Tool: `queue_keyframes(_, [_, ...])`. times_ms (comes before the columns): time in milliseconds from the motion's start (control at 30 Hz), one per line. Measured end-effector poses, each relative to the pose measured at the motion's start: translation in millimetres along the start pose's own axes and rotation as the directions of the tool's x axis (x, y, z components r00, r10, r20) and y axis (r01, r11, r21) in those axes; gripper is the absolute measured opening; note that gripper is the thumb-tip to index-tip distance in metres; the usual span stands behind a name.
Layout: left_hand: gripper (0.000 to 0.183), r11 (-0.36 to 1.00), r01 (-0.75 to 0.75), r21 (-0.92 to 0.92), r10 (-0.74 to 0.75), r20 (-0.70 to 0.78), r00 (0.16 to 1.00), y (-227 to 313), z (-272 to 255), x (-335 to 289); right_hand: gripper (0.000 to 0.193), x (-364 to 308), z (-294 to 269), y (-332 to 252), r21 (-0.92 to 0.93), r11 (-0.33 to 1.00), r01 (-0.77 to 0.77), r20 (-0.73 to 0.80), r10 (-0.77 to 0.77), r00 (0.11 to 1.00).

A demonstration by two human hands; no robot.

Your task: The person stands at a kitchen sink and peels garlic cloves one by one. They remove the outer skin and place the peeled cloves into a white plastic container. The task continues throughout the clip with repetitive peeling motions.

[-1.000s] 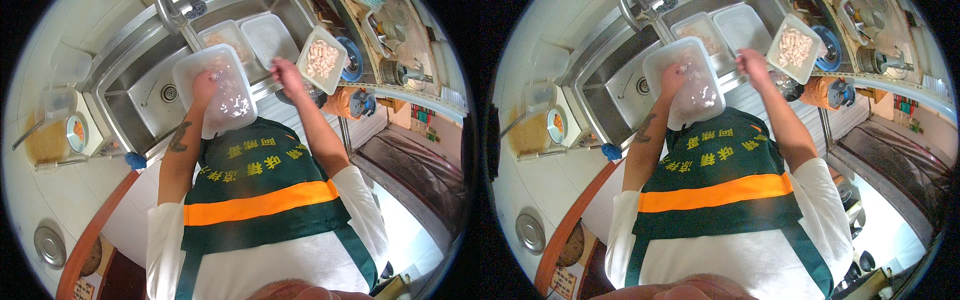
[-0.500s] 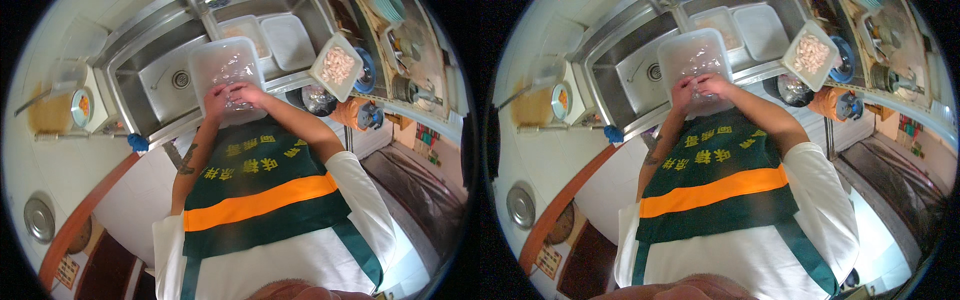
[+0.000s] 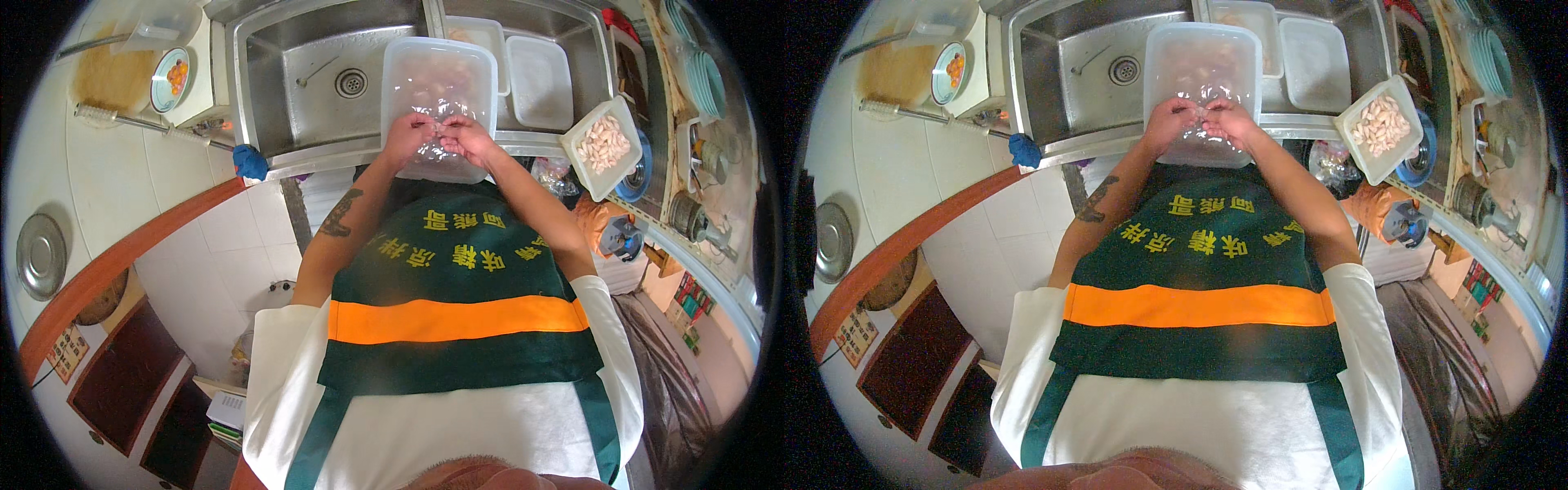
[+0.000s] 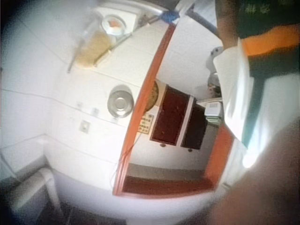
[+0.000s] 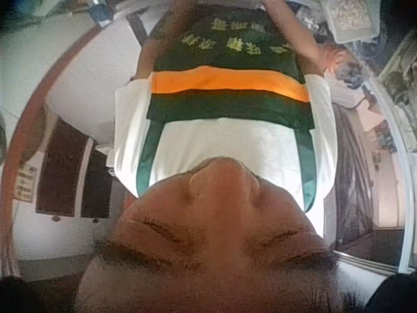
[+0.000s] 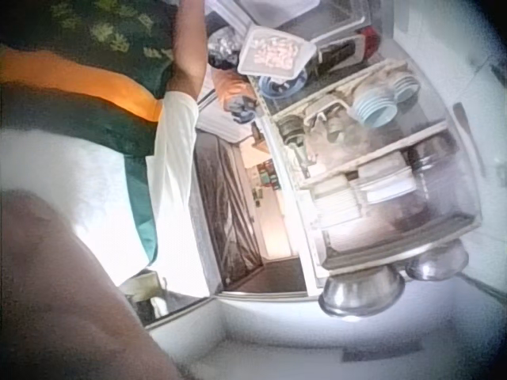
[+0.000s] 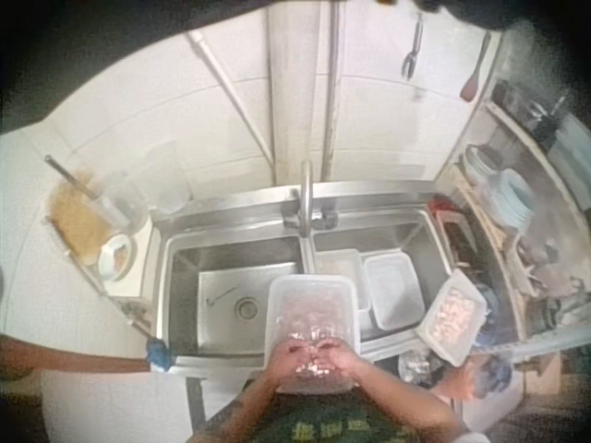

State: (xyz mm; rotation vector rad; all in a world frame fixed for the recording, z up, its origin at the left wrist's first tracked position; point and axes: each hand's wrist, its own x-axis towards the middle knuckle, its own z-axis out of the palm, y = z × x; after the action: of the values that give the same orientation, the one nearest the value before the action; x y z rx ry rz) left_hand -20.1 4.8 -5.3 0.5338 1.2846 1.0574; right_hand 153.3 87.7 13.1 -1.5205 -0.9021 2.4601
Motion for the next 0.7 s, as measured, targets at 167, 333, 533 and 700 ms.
queue_keyframes(167, [0.026,0.998,0.061,-0.002,-0.061,-0.036,0.997,-3,2,1,0.020,-5,4,-3,0.108,0.994,-0.018,0.059,0.012,0.998])
queue_keyframes(333, [0.024,0.998,0.057,-0.009,-0.057,-0.016,0.998,-3,6,1,0.015,-8,6,-2,-0.023,0.999,0.041,-0.031,-0.042,0.999])
queue_keyframes(533, [0.020,0.992,0.056,0.111,-0.042,-0.128,0.991,-4,7,2,0.008,9,-10,12,-0.334,0.932,0.142,-0.064,-0.173,0.983])
queue_keyframes(700, [0.023,0.990,0.033,0.140,-0.018,-0.104,0.994,-2,7,3,0.017,10,-10,10,-0.618,0.744,0.253,-0.014,-0.333,0.943])
